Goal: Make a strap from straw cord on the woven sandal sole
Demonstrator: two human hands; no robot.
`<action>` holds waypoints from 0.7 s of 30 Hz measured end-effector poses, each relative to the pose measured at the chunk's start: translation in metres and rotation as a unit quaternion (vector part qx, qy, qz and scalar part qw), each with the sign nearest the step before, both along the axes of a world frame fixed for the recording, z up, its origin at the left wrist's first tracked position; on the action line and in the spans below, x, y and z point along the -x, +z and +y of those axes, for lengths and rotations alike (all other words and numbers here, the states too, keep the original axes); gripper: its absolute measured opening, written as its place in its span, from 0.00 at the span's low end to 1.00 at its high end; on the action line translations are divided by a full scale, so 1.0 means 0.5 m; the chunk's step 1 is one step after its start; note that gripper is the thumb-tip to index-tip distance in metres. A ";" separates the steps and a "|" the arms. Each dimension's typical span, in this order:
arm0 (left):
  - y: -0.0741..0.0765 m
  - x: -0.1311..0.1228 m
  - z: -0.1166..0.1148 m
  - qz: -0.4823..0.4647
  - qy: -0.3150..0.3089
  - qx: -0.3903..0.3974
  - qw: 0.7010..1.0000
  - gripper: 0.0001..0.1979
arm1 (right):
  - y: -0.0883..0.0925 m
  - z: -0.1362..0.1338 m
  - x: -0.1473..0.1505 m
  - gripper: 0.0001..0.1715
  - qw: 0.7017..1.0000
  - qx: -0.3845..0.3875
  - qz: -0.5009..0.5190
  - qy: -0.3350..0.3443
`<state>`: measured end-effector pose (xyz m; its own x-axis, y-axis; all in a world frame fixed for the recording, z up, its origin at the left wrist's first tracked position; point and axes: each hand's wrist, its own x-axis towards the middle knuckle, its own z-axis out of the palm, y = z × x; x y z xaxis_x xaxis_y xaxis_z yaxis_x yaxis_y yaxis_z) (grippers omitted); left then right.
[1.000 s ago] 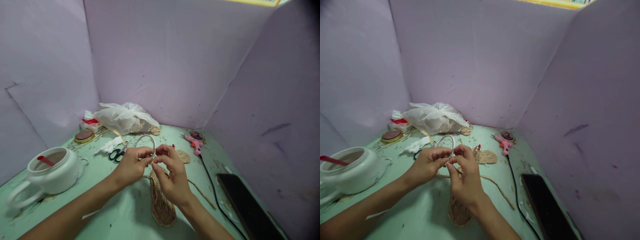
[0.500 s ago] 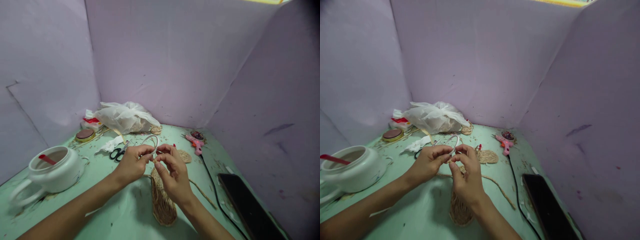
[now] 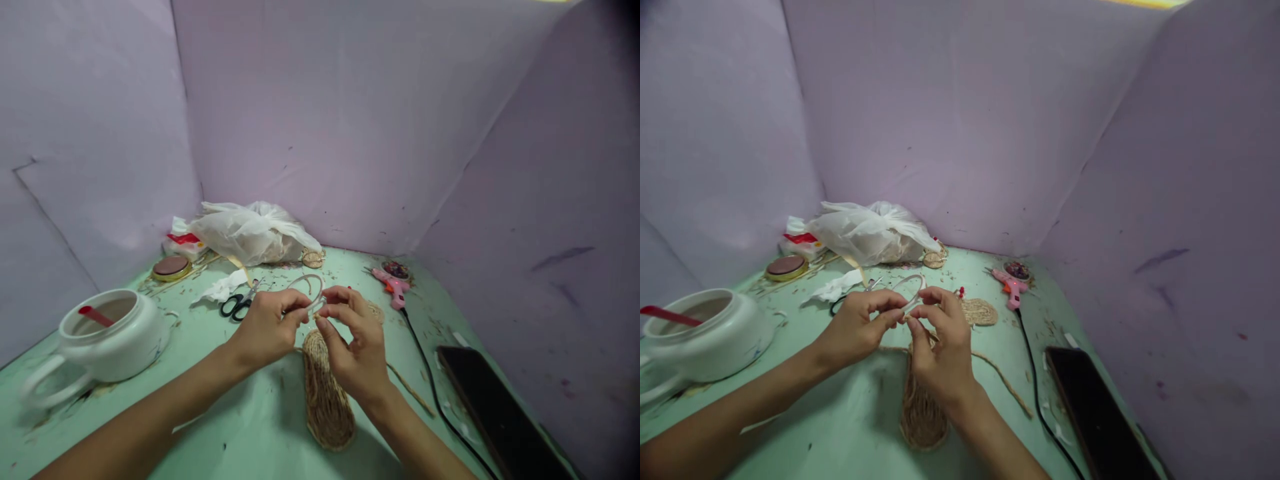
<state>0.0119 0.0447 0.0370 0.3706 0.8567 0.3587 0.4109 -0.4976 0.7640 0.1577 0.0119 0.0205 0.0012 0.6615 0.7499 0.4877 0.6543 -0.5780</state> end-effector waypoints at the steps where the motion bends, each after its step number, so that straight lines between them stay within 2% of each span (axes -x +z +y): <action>1: 0.000 -0.001 -0.002 0.003 -0.002 -0.003 1.000 0.08 | -0.001 0.001 0.000 0.07 1.000 0.004 0.004 0.004; 8: -0.002 0.002 0.006 0.075 -0.002 -0.051 0.996 0.10 | -0.002 0.007 -0.005 0.06 0.995 0.079 0.064 0.026; 9: -0.001 0.003 0.008 0.064 -0.002 -0.028 0.998 0.09 | -0.001 0.007 -0.006 0.06 0.993 0.089 0.072 0.031; 11: 0.002 0.003 0.012 0.006 -0.001 0.068 0.998 0.07 | 0.000 0.008 -0.008 0.06 0.990 0.106 0.088 0.040; 14: 0.008 0.003 0.017 -0.109 -0.014 0.212 0.971 0.05 | 0.004 0.009 -0.009 0.06 0.985 0.123 0.112 0.055; 17: 0.011 0.002 0.019 -0.162 -0.028 0.258 0.952 0.07 | 0.005 0.012 -0.011 0.06 0.977 0.141 0.138 0.076; 21: 0.010 0.000 0.014 -0.164 -0.065 0.299 0.938 0.06 | -0.002 0.020 -0.015 0.05 0.953 0.184 0.214 0.107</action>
<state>0.0119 0.0519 0.0419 0.4403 0.8959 -0.0587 0.0696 0.0311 0.9971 0.1653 0.0217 0.0195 0.0910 0.8992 0.4279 0.0335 0.4267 -0.9038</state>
